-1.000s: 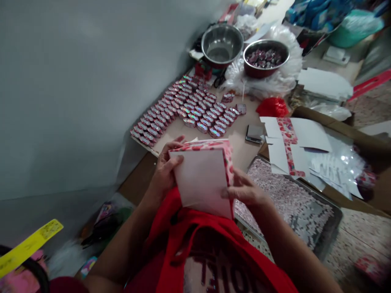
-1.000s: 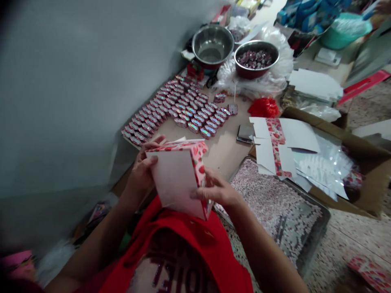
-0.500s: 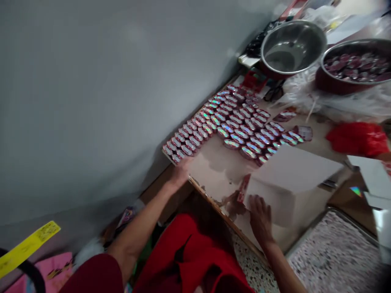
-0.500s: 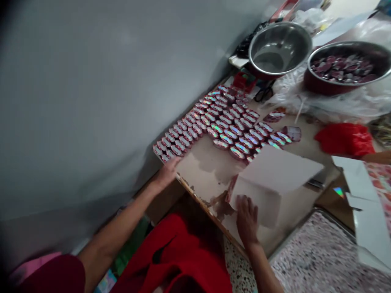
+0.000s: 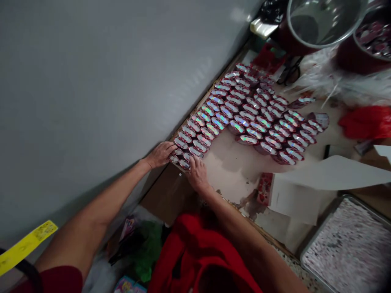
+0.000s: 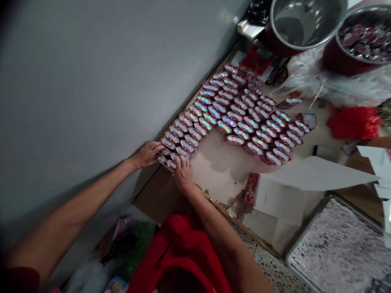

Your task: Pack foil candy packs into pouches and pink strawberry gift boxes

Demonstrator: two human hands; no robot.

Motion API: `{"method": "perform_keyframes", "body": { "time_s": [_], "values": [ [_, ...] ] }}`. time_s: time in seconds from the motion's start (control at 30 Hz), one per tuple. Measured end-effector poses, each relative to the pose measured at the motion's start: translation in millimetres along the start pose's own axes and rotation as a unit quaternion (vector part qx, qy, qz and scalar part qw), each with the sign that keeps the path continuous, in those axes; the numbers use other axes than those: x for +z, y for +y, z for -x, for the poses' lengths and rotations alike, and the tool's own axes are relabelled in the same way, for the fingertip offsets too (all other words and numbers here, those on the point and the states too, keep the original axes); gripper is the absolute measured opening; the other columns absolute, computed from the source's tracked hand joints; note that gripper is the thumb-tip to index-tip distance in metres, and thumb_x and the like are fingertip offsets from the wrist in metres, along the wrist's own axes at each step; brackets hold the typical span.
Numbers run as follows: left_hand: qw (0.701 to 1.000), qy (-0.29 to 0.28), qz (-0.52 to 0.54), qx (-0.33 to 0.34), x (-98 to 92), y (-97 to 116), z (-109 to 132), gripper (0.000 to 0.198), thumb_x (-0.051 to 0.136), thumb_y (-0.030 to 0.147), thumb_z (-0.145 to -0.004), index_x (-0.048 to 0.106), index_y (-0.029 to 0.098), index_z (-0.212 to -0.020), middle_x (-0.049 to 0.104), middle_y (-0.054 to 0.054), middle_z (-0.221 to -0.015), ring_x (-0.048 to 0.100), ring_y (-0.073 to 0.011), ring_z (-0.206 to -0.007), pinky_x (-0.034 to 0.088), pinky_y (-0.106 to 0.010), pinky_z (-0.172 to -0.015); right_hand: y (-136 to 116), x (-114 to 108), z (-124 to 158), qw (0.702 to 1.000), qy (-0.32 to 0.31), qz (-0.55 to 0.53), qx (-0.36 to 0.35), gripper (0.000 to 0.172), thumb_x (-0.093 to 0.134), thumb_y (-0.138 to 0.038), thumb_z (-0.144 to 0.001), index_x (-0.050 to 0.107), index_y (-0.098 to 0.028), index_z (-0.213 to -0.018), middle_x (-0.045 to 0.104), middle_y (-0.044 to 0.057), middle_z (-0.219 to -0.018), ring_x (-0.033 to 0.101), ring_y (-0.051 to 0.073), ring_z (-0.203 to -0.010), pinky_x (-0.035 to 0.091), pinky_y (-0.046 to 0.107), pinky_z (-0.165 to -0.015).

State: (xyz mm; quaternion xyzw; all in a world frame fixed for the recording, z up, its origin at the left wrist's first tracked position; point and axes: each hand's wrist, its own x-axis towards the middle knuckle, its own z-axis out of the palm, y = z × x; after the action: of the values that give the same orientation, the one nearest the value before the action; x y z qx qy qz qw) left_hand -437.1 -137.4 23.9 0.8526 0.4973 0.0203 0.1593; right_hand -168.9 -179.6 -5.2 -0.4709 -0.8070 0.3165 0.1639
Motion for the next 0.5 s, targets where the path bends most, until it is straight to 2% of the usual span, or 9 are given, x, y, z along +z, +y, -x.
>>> {"method": "perform_keyframes", "body": {
  "time_s": [0.1, 0.23, 0.3, 0.37, 0.43, 0.5],
  "values": [
    [0.999, -0.034, 0.002, 0.015, -5.4, -7, -10, 0.05, 0.063, 0.025, -0.088, 0.056, 0.016, -0.137, 0.061, -0.017, -0.139, 0.056, -0.032, -0.133, 0.048, -0.05, -0.118, -10, 11, -19, 0.997, 0.002, 0.06, 0.056, 0.057, 0.056, -0.014, -0.099, 0.047, -0.016, -0.155, 0.052, 0.022, -0.153, 0.05, 0.033, -0.134, 0.044, 0.05, -0.11],
    [0.997, -0.055, 0.023, 0.042, -12.3, -2, -12, 0.051, 0.062, 0.02, -0.086, 0.058, 0.02, -0.136, 0.065, -0.013, -0.137, 0.058, -0.0304, -0.133, 0.047, -0.047, -0.119, -24, 10, -19, 0.993, -0.008, 0.105, 0.06, 0.056, 0.047, -0.022, -0.106, 0.039, -0.015, -0.161, 0.053, 0.021, -0.152, 0.053, 0.031, -0.126, 0.045, 0.047, -0.103],
    [0.998, -0.033, 0.012, 0.053, -11.2, -1, -7, 0.051, 0.058, 0.023, -0.09, 0.055, 0.03, -0.14, 0.065, -0.005, -0.141, 0.058, -0.0282, -0.133, 0.048, -0.048, -0.117, -25, 7, -21, 0.993, -0.008, 0.116, 0.031, 0.057, 0.041, -0.024, -0.108, 0.033, -0.016, -0.165, 0.054, 0.019, -0.152, 0.053, 0.03, -0.124, 0.046, 0.044, -0.098],
    [0.999, 0.021, -0.011, 0.041, -4.3, -8, -4, 0.046, 0.056, 0.032, -0.094, 0.052, 0.041, -0.139, 0.068, 0.003, -0.133, 0.062, -0.0274, -0.124, 0.053, -0.053, -0.109, -19, 2, -25, 0.993, -0.011, 0.121, -0.004, 0.056, 0.04, -0.025, -0.109, 0.034, -0.016, -0.164, 0.059, 0.015, -0.145, 0.054, 0.029, -0.122, 0.046, 0.043, -0.097],
    [0.998, 0.046, -0.012, 0.034, 4.5, -15, -6, 0.04, 0.054, 0.036, -0.094, 0.053, 0.045, -0.133, 0.07, 0.006, -0.123, 0.064, -0.0286, -0.116, 0.053, -0.059, -0.105, -10, -9, -22, 0.992, -0.019, 0.124, -0.028, 0.053, 0.04, -0.026, -0.109, 0.038, -0.016, -0.161, 0.062, 0.012, -0.14, 0.054, 0.028, -0.119, 0.046, 0.042, -0.096],
    [0.998, 0.057, 0.024, 0.024, 8.6, -14, -10, 0.034, 0.058, 0.038, -0.09, 0.056, 0.046, -0.124, 0.069, 0.007, -0.113, 0.063, -0.0292, -0.112, 0.052, -0.062, -0.105, -3, -28, -5, 0.991, -0.024, 0.123, -0.039, 0.053, 0.041, -0.029, -0.108, 0.04, -0.018, -0.159, 0.063, 0.009, -0.139, 0.054, 0.028, -0.116, 0.046, 0.041, -0.093]
  ]
}}
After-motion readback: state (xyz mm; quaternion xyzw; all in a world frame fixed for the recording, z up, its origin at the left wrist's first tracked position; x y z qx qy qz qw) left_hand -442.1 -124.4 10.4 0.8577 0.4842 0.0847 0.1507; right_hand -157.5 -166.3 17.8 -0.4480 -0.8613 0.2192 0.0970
